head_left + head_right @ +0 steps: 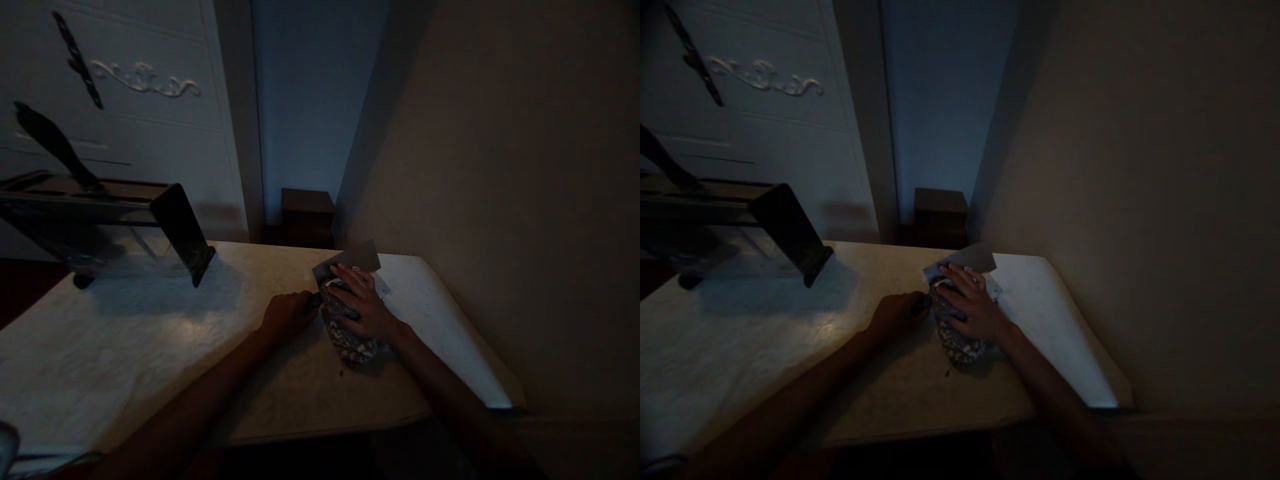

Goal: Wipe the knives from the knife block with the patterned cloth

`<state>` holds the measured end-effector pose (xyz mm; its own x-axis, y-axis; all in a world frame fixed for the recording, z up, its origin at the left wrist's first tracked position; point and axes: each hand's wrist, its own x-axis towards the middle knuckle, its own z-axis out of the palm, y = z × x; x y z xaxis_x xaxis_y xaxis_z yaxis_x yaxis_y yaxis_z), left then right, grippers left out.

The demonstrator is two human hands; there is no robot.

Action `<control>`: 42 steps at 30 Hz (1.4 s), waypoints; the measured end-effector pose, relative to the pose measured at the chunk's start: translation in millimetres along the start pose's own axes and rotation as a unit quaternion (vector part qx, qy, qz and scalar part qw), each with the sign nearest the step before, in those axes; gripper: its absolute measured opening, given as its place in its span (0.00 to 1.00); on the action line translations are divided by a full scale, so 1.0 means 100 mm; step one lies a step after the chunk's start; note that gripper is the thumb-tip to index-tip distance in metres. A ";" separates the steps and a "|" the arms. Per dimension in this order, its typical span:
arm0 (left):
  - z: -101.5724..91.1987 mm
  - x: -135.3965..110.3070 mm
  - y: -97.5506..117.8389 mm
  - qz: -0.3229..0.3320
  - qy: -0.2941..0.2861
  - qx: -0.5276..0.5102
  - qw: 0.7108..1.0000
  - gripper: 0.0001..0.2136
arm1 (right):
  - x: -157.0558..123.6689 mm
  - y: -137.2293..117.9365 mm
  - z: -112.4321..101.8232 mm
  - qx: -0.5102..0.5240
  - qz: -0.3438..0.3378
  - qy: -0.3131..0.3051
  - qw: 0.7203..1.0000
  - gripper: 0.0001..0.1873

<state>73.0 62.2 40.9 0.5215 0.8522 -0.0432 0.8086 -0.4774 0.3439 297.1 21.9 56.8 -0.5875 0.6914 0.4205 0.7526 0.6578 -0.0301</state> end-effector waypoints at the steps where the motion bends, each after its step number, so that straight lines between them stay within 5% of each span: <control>1: 0.00 0.00 0.01 -0.003 -0.003 0.000 1.000 0.16 | 0.01 -0.02 0.01 -0.007 -0.001 -0.007 1.000 0.32; 12: 0.02 -0.06 0.11 0.036 -0.013 0.046 0.998 0.18 | 0.13 -0.14 0.11 -0.088 0.094 -0.007 0.992 0.49; 27: -0.04 -0.09 0.01 0.042 -0.015 0.057 0.997 0.16 | 0.01 0.21 0.22 -0.074 0.237 0.058 0.967 0.40; 42: -0.04 -0.07 -0.05 0.020 0.000 0.009 1.000 0.16 | -0.12 0.57 0.20 0.055 0.397 0.127 0.908 0.43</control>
<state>63.8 59.5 43.0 0.5533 0.8324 -0.0302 0.7920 -0.5145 0.3287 341.2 57.1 31.9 0.2239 0.8787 0.4217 0.8666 0.0185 -0.4987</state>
